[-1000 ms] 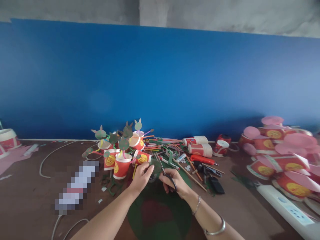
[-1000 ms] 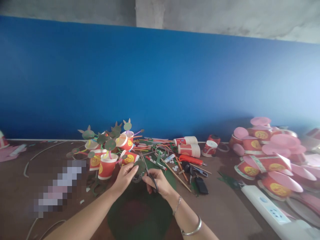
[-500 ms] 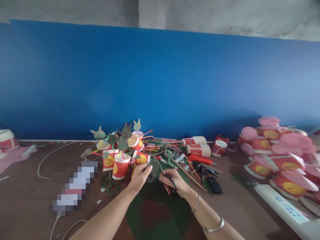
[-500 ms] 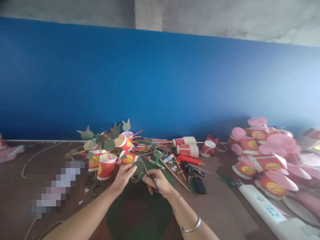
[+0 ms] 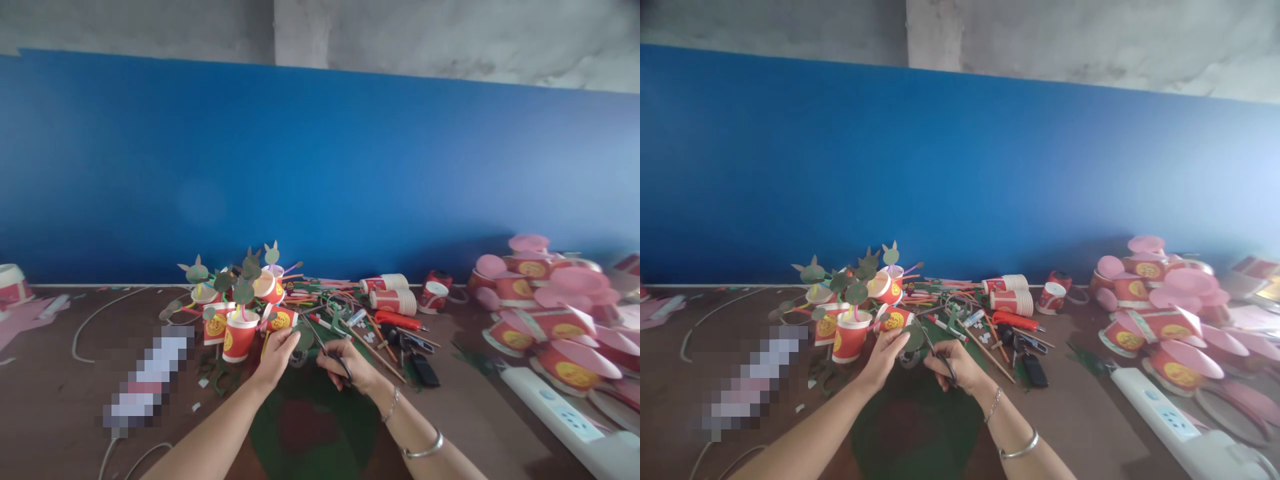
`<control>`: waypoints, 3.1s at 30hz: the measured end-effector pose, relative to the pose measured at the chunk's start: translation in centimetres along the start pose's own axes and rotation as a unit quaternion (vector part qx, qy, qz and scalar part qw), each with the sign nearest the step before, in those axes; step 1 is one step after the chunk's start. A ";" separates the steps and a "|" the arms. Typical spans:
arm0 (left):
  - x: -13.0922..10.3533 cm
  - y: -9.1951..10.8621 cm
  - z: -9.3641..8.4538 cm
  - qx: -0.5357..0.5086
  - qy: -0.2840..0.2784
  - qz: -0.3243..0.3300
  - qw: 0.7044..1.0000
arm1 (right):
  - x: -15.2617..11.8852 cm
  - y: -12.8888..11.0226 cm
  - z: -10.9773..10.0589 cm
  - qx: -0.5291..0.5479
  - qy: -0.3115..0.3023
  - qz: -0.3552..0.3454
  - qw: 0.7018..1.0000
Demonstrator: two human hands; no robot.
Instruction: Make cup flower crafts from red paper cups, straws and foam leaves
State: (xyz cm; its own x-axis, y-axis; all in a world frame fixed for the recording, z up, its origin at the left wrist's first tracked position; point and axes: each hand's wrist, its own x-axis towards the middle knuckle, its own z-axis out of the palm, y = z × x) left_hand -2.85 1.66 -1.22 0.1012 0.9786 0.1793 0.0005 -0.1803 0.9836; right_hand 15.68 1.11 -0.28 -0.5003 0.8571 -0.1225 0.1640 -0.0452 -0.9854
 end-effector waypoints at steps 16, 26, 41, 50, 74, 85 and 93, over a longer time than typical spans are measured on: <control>-0.7 3.8 1.5 0.251 -0.069 -0.020 0.965 | 1.1 0.1 -0.8 0.068 0.297 -0.097 0.948; -3.0 5.0 0.9 0.532 -0.059 0.133 0.834 | 1.2 0.6 -0.6 0.046 0.289 -0.109 0.950; -3.9 2.9 -0.2 0.568 -0.086 0.226 0.787 | 1.2 0.7 -0.1 -0.313 0.350 -0.075 0.880; -0.6 2.2 -1.5 0.664 -0.001 0.253 0.703 | 1.0 0.9 0.3 -0.320 0.313 -0.107 0.888; -0.4 5.9 1.2 0.649 -0.034 0.296 0.700 | 0.9 0.5 0.0 -0.088 0.303 -0.154 0.936; -1.2 2.8 2.2 0.619 -0.050 0.486 0.616 | 0.6 -0.1 0.1 0.093 0.244 -0.090 0.961; -0.4 1.9 1.3 0.601 -0.035 0.505 0.619 | -0.2 -0.8 0.3 0.072 0.181 -0.147 0.970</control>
State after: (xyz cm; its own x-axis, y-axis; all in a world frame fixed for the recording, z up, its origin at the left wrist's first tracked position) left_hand -1.62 0.78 0.54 0.6963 0.3080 0.6482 0.6373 -0.6808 -0.3611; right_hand 15.38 0.87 0.46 -0.1718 0.9666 0.1902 -0.0740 0.1799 -0.9809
